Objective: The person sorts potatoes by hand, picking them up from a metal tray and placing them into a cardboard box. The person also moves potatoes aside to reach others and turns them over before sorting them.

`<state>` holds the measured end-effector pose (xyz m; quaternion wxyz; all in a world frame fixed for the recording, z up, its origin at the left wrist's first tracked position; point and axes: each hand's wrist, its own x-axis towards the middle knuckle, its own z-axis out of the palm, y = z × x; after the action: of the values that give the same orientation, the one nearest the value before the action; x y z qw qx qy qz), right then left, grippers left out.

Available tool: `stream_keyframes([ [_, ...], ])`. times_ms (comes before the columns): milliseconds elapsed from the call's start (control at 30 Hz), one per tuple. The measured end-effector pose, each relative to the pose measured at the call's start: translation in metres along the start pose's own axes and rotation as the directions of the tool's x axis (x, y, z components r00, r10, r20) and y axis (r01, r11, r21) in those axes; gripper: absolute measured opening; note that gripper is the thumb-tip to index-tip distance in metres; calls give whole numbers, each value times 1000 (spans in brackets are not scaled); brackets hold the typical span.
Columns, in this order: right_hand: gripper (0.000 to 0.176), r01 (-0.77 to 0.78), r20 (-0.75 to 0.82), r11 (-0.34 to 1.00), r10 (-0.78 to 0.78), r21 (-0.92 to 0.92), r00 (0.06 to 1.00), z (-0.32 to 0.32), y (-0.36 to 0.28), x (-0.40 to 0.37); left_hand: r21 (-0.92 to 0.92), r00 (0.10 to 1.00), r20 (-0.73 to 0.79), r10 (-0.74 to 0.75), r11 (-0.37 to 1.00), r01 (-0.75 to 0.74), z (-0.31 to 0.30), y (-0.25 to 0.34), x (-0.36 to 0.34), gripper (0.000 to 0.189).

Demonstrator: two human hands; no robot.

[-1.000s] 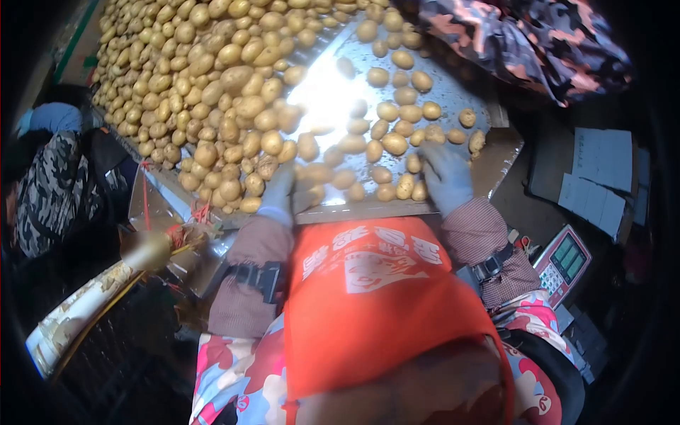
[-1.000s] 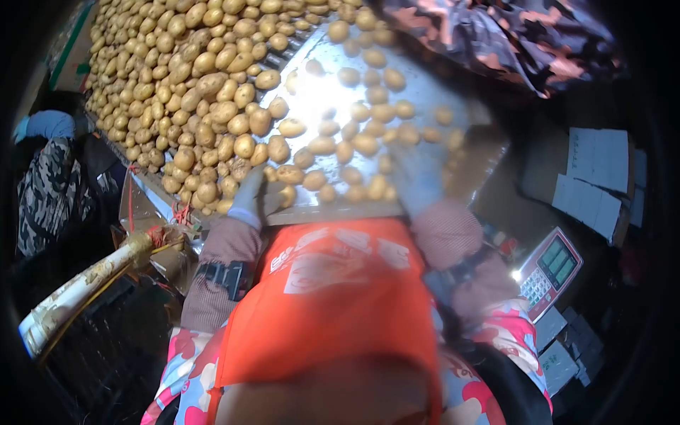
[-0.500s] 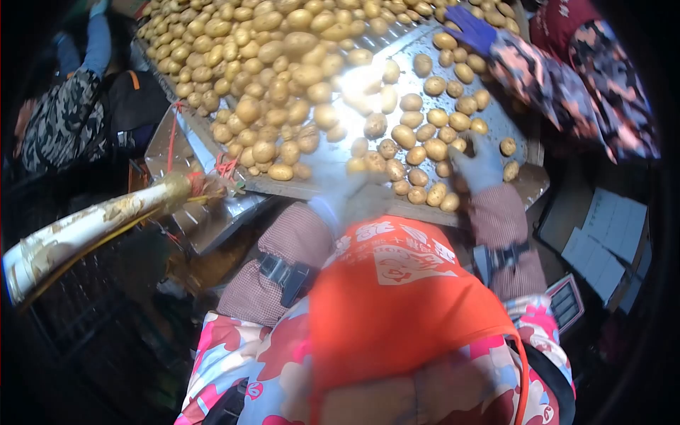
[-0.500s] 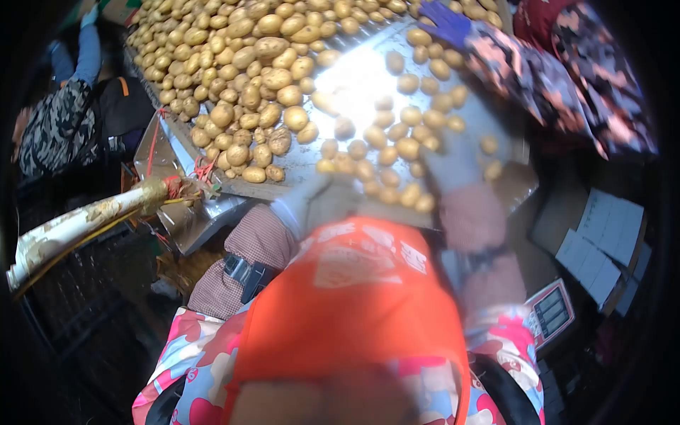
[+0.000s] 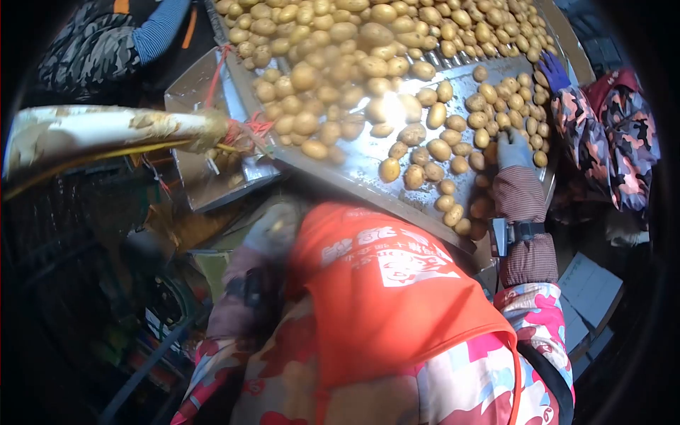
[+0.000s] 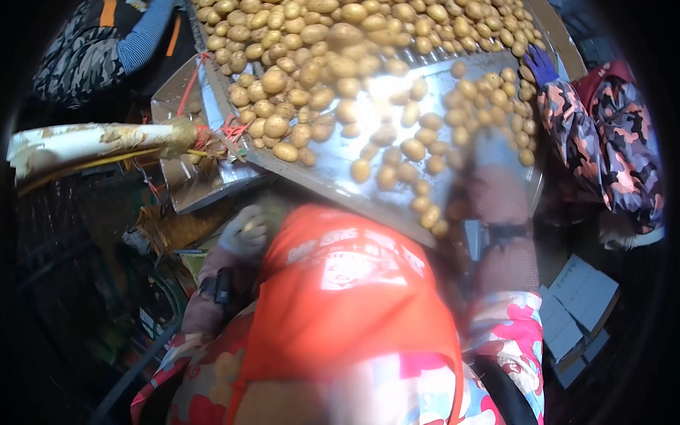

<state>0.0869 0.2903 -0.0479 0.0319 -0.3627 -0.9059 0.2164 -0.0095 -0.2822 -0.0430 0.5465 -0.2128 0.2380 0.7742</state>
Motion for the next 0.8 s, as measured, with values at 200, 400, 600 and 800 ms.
stream_keyframes([
  [200, 46, 543, 23, 839, -543, 11, 839, 52, -156, -14, 193, 266, -884, 385, 818, -542, -142, 39, -158, 18],
  [400, 47, 469, 396, 802, -321, -369, 860, 90, -233, -18, 895, 434, -304, 848, 410, -173, -140, 19, -82, 34],
  [600, 48, 342, 297, 908, -406, 243, 864, 75, -192, -36, 957, 583, 222, 782, -288, 21, 122, 40, 96, 44],
  [800, 57, -780, 733, -201, -267, 592, 625, 13, -132, -86, 802, 732, 319, 602, -583, 130, 111, 74, 159, 57],
])
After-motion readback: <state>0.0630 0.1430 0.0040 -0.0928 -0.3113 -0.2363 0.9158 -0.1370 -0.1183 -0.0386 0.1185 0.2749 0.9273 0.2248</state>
